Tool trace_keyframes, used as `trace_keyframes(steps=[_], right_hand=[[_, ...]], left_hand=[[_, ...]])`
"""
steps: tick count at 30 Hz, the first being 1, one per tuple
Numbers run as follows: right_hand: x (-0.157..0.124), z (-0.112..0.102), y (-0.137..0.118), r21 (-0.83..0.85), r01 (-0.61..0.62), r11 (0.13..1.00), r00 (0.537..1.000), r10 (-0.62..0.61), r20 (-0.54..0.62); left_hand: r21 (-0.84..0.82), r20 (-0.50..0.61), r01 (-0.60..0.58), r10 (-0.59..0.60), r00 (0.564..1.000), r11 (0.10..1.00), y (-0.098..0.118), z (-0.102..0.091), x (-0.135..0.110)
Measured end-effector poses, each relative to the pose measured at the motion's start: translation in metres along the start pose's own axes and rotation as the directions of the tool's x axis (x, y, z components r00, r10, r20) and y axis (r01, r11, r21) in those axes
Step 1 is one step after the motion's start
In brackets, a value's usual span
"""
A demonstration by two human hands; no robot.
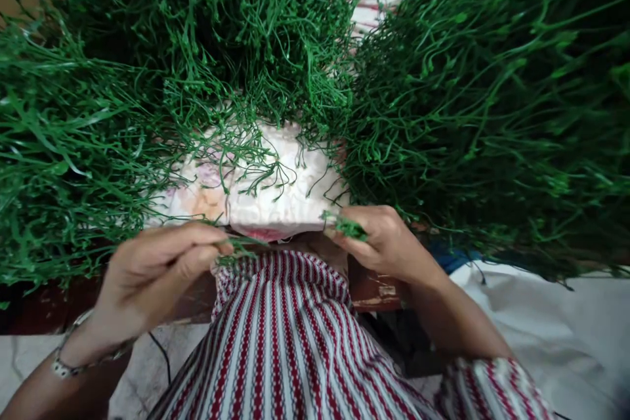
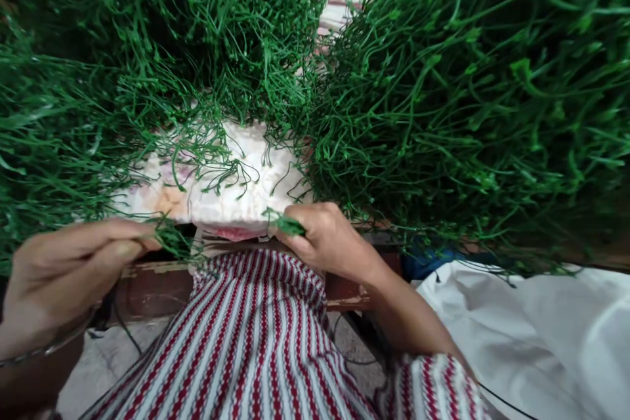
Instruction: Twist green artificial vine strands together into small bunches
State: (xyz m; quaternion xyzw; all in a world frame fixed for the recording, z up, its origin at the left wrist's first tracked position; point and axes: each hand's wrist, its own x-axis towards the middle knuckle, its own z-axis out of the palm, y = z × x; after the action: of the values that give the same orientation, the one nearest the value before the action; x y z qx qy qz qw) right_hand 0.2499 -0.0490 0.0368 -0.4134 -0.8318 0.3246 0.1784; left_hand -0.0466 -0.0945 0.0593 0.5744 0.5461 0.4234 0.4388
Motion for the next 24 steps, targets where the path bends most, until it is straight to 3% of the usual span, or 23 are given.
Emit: trace_keyframes(steps=[2, 5, 8, 10, 19, 22, 24], right_hand=[[0.009, 0.01, -0.001, 0.272, -0.108, 0.956, 0.994, 0.107, 0.018], [0.014, 0.017, -0.003, 0.557, -0.216, 0.802, 0.976, 0.18, 0.119], [0.014, 0.018, -0.005, 0.682, -0.231, 0.694, 0.973, 0.184, 0.142], [0.015, 0.018, -0.005, 0.708, -0.223, 0.67, 0.974, 0.178, 0.138], [0.019, 0.026, -0.007, 0.526, -0.171, 0.833, 0.984, 0.116, 0.136], [0.013, 0.006, -0.018, 0.336, -0.141, 0.931, 0.989, 0.117, 0.091], [0.005, -0.02, -0.027, 0.237, -0.073, 0.969, 0.989, 0.101, -0.108]], left_hand=[[-0.09, -0.069, 0.049, -0.056, 0.996, 0.995, -0.009, 0.007, 0.002], [-0.223, -0.112, 0.113, -0.14, 0.984, 0.968, -0.021, 0.015, 0.004], [-0.313, -0.074, 0.13, -0.161, 0.984, 0.941, -0.022, 0.026, 0.01], [-0.384, -0.059, 0.12, -0.154, 0.986, 0.916, -0.019, 0.036, 0.014], [-0.49, -0.011, 0.125, -0.15, 0.989, 0.862, -0.018, 0.062, 0.023], [-0.501, -0.01, 0.13, -0.156, 0.988, 0.855, -0.017, 0.063, 0.024], [-0.504, -0.003, 0.136, -0.159, 0.987, 0.853, -0.016, 0.064, 0.026]])
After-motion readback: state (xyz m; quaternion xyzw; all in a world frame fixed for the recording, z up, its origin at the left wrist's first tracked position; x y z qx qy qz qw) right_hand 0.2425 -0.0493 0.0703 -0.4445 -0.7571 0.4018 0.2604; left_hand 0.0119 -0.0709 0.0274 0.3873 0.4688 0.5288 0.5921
